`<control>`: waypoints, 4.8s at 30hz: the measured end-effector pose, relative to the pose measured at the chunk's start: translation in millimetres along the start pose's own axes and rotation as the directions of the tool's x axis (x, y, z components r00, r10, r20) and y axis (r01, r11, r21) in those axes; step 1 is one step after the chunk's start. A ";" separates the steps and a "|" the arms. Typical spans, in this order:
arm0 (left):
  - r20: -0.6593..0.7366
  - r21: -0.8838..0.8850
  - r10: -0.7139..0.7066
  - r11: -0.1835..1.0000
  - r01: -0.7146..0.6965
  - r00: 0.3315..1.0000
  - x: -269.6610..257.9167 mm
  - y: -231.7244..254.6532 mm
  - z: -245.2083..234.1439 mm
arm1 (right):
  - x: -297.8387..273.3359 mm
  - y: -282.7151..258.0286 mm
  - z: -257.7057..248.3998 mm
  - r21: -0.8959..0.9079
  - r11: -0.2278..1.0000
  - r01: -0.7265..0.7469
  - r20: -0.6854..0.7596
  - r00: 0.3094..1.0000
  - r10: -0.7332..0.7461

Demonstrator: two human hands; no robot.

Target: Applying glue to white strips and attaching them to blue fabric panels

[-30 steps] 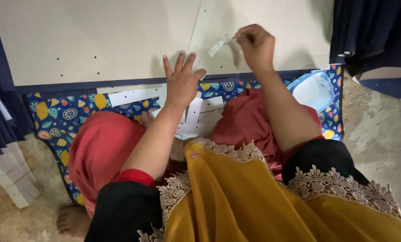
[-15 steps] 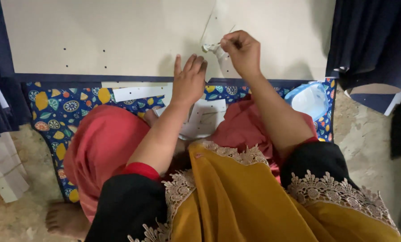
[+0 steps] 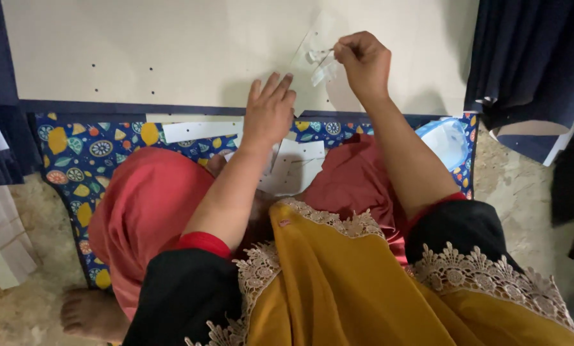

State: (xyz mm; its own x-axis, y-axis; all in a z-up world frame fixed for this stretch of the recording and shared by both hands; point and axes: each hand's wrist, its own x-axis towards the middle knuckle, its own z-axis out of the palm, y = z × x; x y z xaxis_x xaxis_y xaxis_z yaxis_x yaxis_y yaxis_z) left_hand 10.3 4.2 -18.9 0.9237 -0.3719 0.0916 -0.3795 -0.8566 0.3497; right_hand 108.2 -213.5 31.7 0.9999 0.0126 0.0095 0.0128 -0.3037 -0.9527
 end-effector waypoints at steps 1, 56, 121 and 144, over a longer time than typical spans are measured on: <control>0.003 -0.005 -0.001 1.000 0.001 1.000 -2.0 0.3 -2.2 | -3.5 4.2 3.2 -0.003 1.000 -0.005 0.001 1.000 0.005; -0.013 0.226 -0.100 0.969 0.101 0.995 -4.9 4.8 1.4 | 14.0 10.8 13.6 -0.482 0.711 0.512 0.253 0.858 -0.447; 0.008 0.073 -0.084 0.994 0.084 0.996 -7.8 10.3 -7.0 | -4.2 2.7 -28.8 -0.383 0.916 0.119 0.032 0.993 -0.115; -0.430 0.131 0.218 0.975 -0.178 0.876 -10.5 20.7 19.1 | -185.9 81.8 -288.1 -0.291 0.836 -0.465 -0.600 0.770 0.219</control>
State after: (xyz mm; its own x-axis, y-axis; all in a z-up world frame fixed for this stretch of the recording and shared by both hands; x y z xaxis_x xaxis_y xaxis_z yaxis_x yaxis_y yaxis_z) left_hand -8.3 -16.5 -30.5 0.7488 -0.3582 0.5577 -0.5414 -0.8160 0.2027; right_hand -73.9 -515.1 39.6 0.7779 -0.6281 -0.0192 -0.4513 -0.5371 -0.7127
